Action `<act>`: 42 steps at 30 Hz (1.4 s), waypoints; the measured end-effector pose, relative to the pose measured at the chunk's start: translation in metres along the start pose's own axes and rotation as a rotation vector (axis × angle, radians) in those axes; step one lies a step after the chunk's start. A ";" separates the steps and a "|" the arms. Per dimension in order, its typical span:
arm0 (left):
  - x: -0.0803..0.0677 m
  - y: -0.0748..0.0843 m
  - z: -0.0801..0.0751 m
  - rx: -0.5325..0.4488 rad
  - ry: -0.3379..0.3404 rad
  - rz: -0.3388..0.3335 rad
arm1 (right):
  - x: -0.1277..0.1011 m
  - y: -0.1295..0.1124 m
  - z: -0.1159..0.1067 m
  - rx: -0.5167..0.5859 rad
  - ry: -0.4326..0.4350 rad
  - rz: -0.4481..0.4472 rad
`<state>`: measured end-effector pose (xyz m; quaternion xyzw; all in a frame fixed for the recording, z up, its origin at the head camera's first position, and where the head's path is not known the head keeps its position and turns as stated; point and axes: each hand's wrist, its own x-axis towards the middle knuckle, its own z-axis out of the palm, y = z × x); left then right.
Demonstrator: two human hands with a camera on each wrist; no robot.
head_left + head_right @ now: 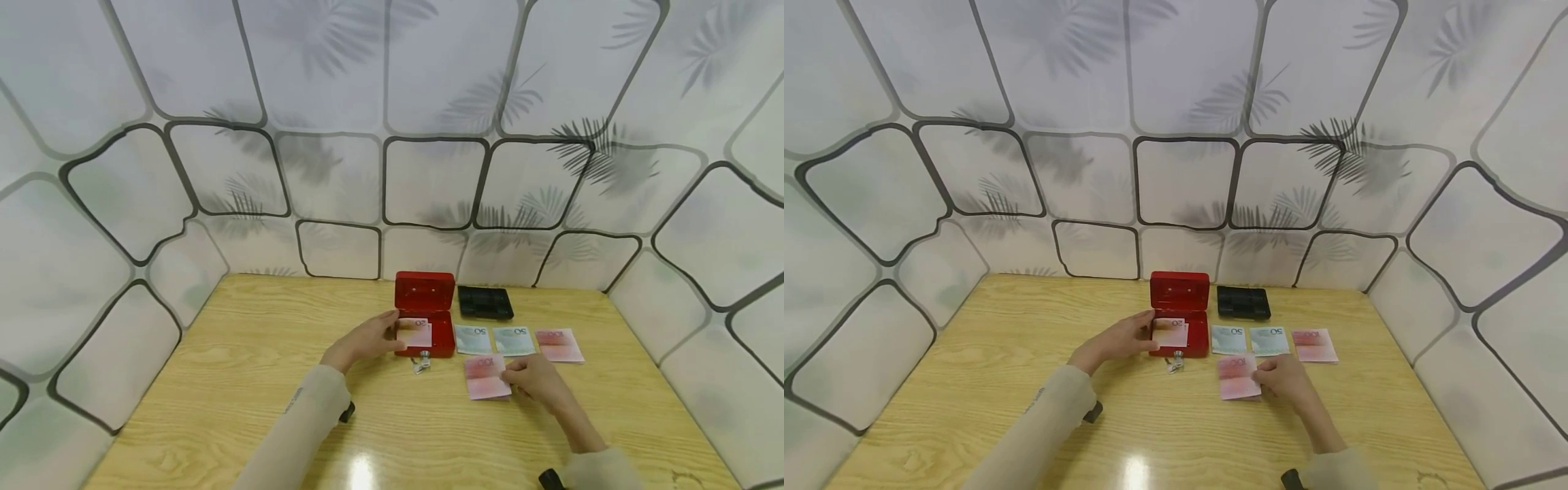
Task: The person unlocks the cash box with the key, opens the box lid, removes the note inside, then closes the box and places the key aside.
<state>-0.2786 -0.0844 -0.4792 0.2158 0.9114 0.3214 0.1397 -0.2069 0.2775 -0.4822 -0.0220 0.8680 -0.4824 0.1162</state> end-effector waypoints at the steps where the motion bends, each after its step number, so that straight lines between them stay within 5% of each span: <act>1: 0.000 0.000 0.000 0.000 -0.001 0.000 | 0.001 0.001 0.002 -0.016 0.007 0.004; 9: 0.001 -0.001 0.000 -0.004 -0.006 -0.007 | 0.000 0.002 0.015 -0.250 0.083 0.000; 18: 0.000 0.000 0.000 0.000 0.000 -0.006 | -0.003 -0.004 0.021 -0.332 0.150 0.021; 42: 0.000 0.001 0.000 0.008 -0.001 0.005 | -0.007 -0.007 0.024 -0.340 0.195 0.047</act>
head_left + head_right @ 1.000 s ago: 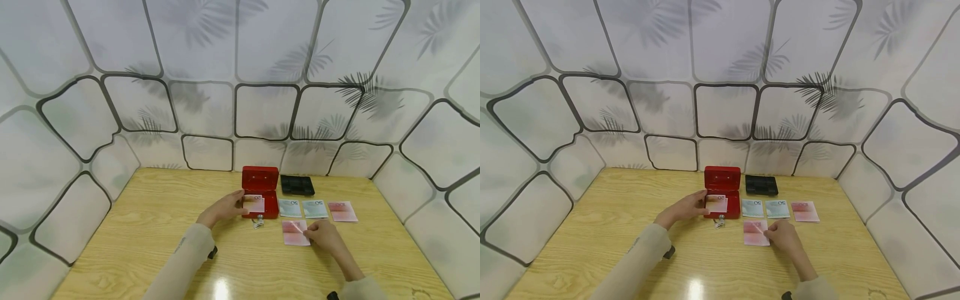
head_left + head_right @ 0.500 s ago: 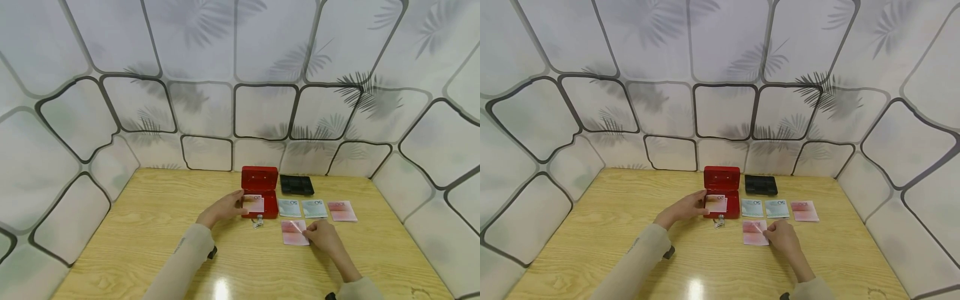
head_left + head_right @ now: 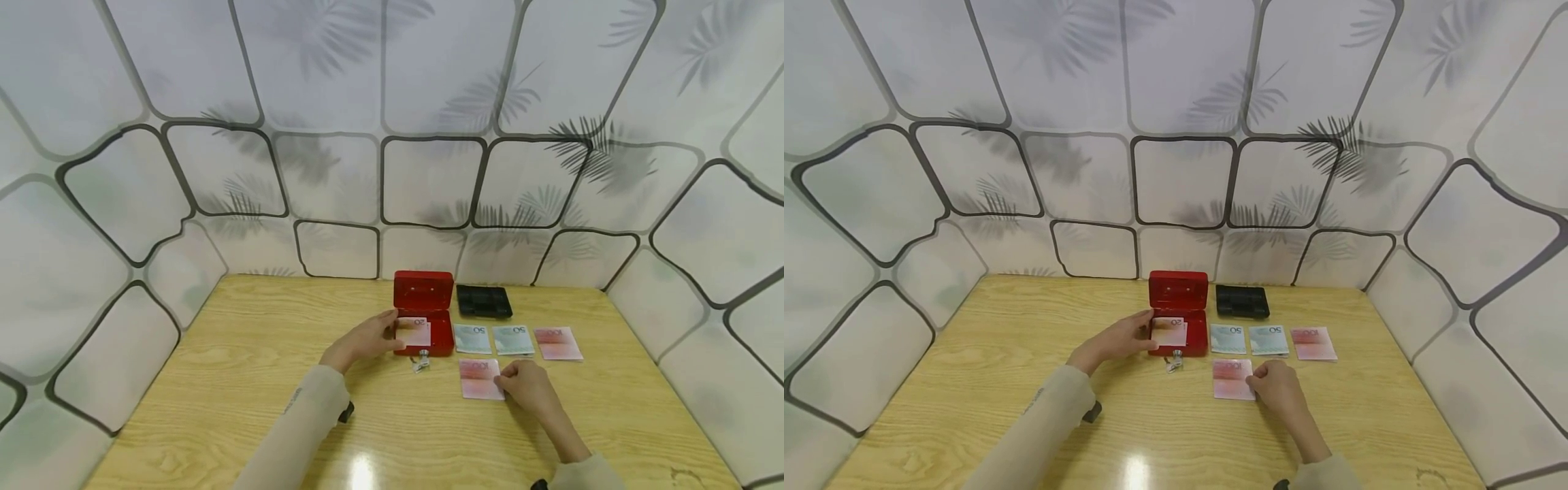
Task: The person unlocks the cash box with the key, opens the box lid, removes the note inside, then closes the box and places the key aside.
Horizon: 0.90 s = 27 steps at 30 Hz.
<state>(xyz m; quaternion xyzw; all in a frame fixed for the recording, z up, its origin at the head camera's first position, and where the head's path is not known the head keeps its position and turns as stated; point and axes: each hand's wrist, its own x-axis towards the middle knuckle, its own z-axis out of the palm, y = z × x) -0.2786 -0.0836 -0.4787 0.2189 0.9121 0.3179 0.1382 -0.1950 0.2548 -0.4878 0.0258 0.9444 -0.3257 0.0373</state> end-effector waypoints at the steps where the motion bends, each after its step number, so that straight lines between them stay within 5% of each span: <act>1: 0.000 0.000 0.000 -0.001 -0.001 -0.001 | 0.000 0.000 0.000 0.003 -0.002 0.001; 8: 0.000 0.001 -0.001 0.002 -0.001 -0.006 | -0.001 0.002 -0.001 0.038 -0.006 0.022; 17: 0.000 0.001 0.000 0.024 -0.002 -0.010 | -0.001 -0.010 -0.011 0.076 0.147 -0.106; 27: 0.001 0.000 0.000 0.020 -0.006 -0.011 | 0.018 -0.048 -0.009 0.189 0.091 -0.176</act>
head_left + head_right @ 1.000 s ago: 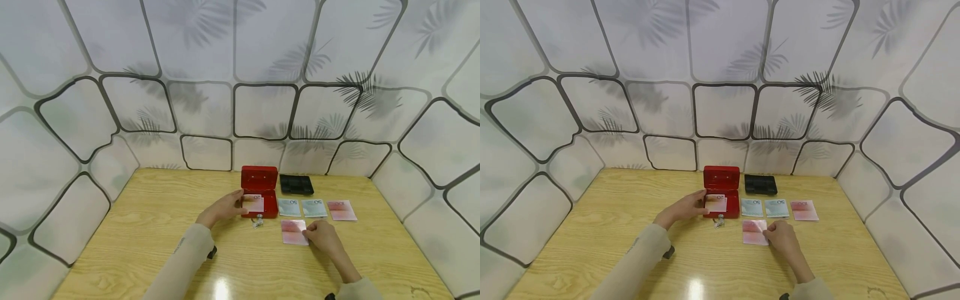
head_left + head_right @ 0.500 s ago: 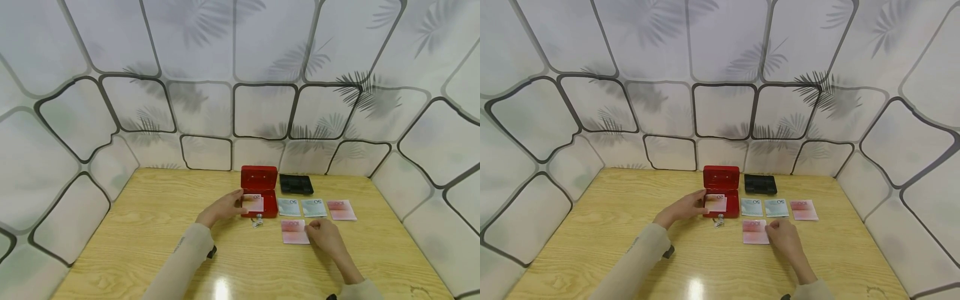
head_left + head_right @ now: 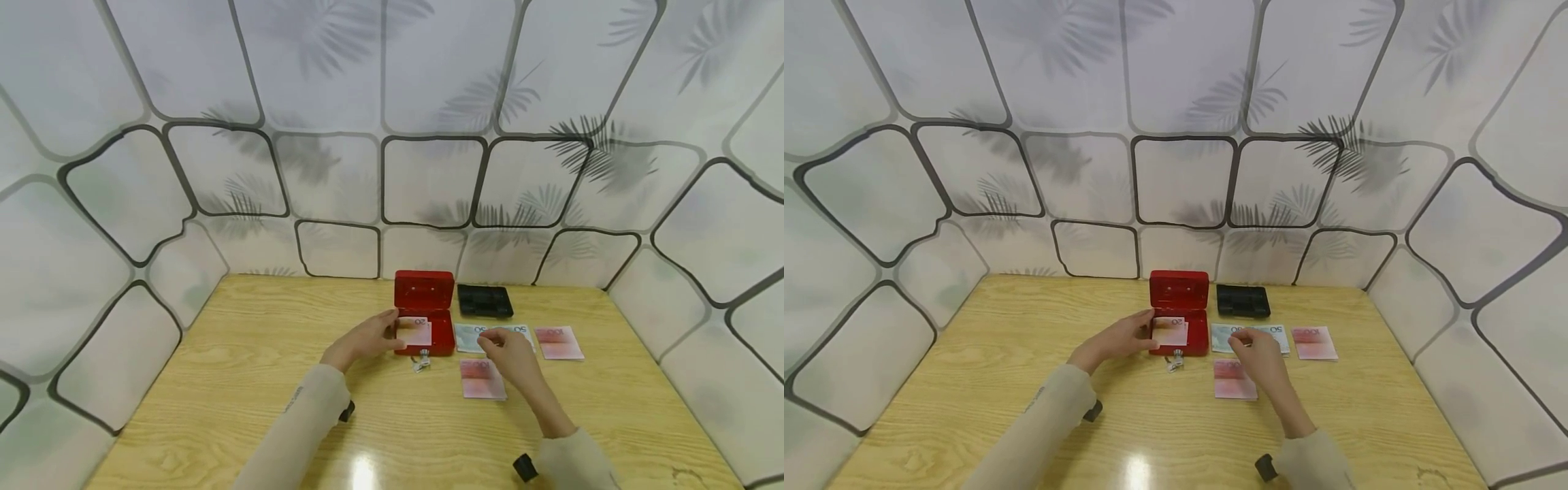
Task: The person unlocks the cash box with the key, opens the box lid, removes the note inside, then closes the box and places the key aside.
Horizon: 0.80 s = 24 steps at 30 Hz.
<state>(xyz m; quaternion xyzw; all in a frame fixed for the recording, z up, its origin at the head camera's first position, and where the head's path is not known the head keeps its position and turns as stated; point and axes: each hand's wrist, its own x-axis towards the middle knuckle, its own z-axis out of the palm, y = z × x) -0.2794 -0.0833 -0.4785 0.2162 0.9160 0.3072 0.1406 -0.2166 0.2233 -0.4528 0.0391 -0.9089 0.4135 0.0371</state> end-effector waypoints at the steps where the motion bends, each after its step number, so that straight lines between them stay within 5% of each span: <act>1: 0.000 0.000 0.000 0.002 0.000 0.000 | 0.003 -0.003 0.002 0.012 -0.003 -0.010; 7: 0.000 0.001 -0.001 0.004 0.002 -0.001 | 0.026 -0.021 0.017 0.069 -0.029 -0.037; 24: 0.002 -0.003 0.001 -0.020 -0.003 -0.016 | 0.068 -0.039 0.060 0.120 -0.233 0.065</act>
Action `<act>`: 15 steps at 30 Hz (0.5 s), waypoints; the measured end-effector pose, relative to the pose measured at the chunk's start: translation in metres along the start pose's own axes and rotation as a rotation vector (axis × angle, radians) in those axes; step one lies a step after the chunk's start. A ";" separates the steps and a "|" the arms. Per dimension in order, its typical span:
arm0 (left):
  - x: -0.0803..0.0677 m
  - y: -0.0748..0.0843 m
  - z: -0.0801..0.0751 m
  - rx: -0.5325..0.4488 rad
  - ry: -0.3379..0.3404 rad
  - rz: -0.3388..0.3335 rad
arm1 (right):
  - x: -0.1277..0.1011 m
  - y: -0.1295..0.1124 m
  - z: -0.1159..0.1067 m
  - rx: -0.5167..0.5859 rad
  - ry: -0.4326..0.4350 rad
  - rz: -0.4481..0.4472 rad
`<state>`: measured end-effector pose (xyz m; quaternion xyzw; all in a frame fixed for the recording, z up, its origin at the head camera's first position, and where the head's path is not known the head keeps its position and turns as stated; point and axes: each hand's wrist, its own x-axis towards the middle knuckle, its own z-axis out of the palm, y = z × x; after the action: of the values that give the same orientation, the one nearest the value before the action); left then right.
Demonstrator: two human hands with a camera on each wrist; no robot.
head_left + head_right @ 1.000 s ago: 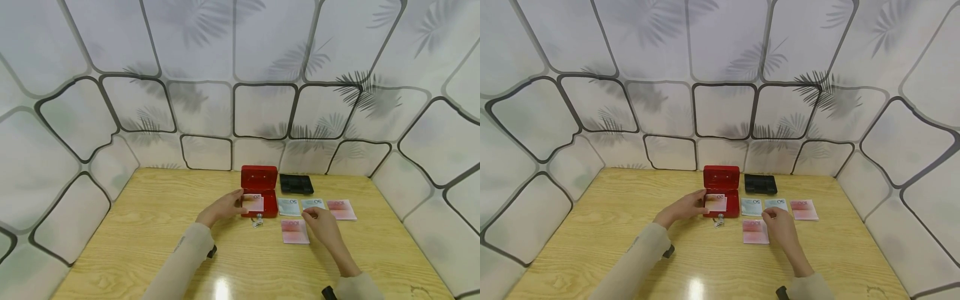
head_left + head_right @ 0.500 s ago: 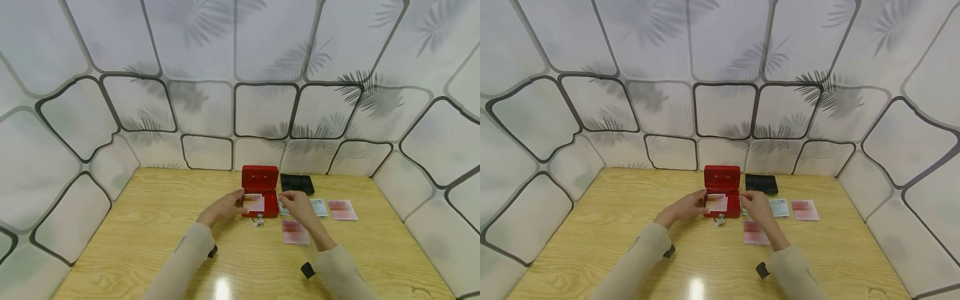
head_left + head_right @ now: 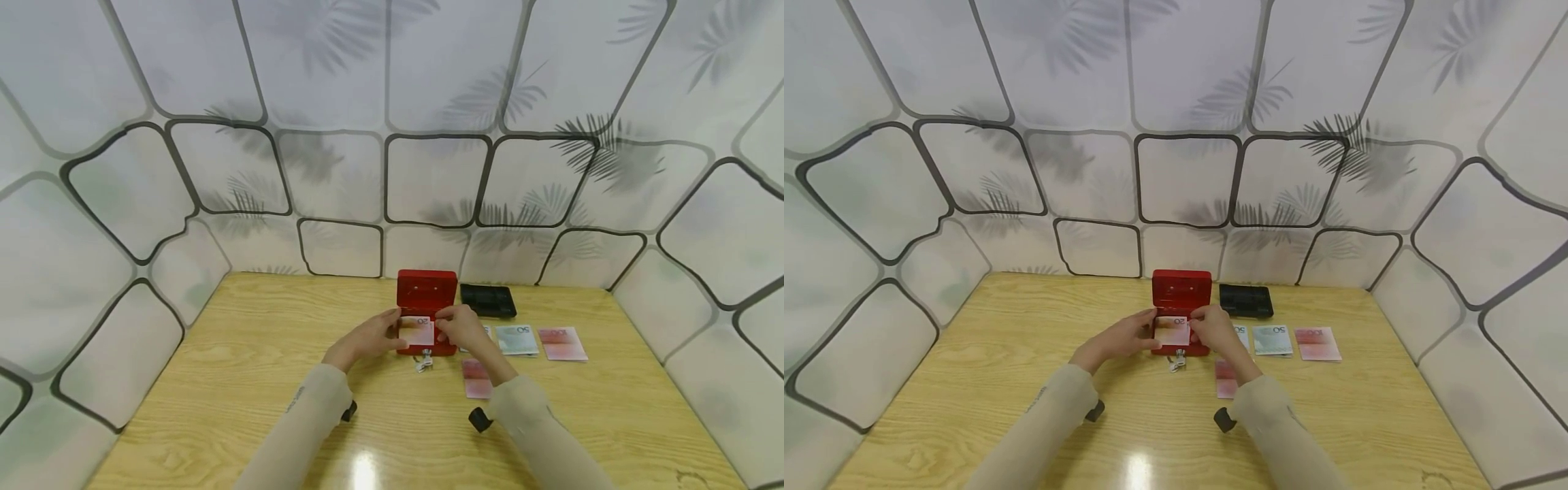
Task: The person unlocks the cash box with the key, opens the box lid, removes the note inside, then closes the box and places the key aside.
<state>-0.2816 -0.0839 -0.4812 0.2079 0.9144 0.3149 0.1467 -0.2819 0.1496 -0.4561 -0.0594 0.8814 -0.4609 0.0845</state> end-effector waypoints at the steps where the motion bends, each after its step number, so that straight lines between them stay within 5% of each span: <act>1: 0.000 0.000 0.000 0.000 -0.001 0.000 | 0.001 0.000 0.002 0.008 -0.004 0.004; 15: -0.001 0.001 -0.001 -0.009 0.003 0.008 | 0.014 0.009 0.017 -0.042 -0.033 0.015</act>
<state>-0.2804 -0.0845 -0.4801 0.2105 0.9123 0.3199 0.1453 -0.2924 0.1385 -0.4745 -0.0622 0.8897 -0.4408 0.1010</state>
